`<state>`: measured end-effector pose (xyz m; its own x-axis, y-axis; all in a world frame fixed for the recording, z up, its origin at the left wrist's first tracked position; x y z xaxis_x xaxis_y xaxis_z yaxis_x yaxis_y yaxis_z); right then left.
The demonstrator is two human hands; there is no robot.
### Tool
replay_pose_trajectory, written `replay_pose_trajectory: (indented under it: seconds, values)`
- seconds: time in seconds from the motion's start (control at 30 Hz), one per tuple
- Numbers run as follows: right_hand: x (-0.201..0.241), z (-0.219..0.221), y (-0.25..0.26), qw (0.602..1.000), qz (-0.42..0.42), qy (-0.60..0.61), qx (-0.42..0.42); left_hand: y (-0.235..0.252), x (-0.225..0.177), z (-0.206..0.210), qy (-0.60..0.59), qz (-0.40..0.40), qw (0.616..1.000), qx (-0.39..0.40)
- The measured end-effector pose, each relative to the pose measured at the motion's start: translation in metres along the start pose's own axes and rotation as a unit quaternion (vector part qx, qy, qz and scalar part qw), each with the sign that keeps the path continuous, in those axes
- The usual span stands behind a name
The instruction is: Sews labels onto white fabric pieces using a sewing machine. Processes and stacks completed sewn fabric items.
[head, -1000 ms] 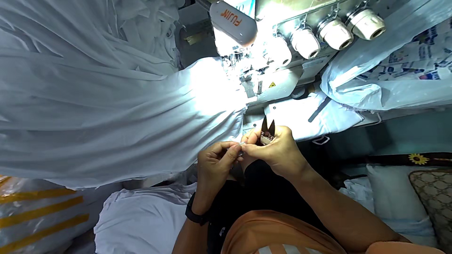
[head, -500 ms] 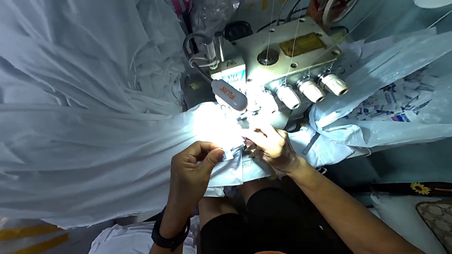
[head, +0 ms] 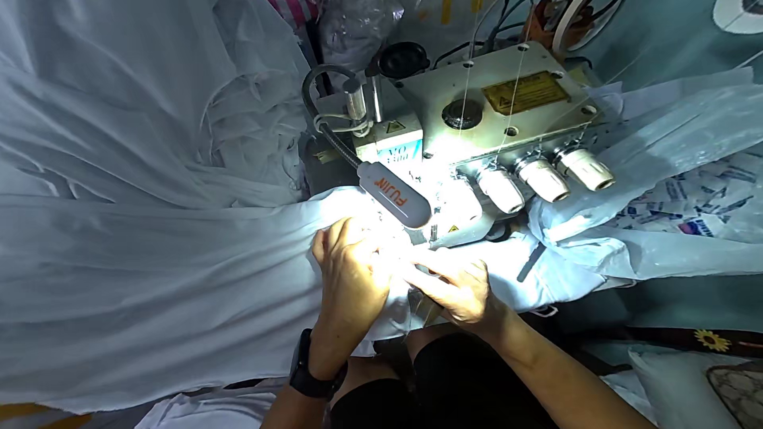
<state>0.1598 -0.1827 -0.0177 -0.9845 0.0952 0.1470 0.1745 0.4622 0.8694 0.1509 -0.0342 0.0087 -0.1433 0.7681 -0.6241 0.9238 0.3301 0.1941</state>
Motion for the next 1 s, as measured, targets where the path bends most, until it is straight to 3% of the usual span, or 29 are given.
replay_pose_trajectory:
  seconds: [0.3, 0.63, 1.0]
  values:
    - [0.006, -0.003, 0.011, 0.997, 0.029, -0.051, 0.050, 0.008, 0.009, -0.008, -0.031, -0.003, 0.999, 0.028]
    - [0.005, -0.006, 0.013, 0.992, 0.095, -0.047, 0.062, 0.014, 0.006, -0.008, -0.030, -0.018, 0.999, 0.007]
    - [0.007, -0.003, 0.012, 0.995, 0.071, -0.049, 0.051, 0.017, 0.007, -0.008, -0.038, -0.017, 0.999, 0.013]
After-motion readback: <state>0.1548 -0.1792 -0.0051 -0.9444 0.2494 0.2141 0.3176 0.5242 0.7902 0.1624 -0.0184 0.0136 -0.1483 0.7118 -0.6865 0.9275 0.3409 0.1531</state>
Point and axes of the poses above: each hand's wrist, its own y-axis towards the middle knuckle, its own z-axis out of the palm, x = y × z, the point moved 8 cm from there along y, towards the middle knuckle, and after that the axes turned 9 degrees about -z, right-handed, at the moved point
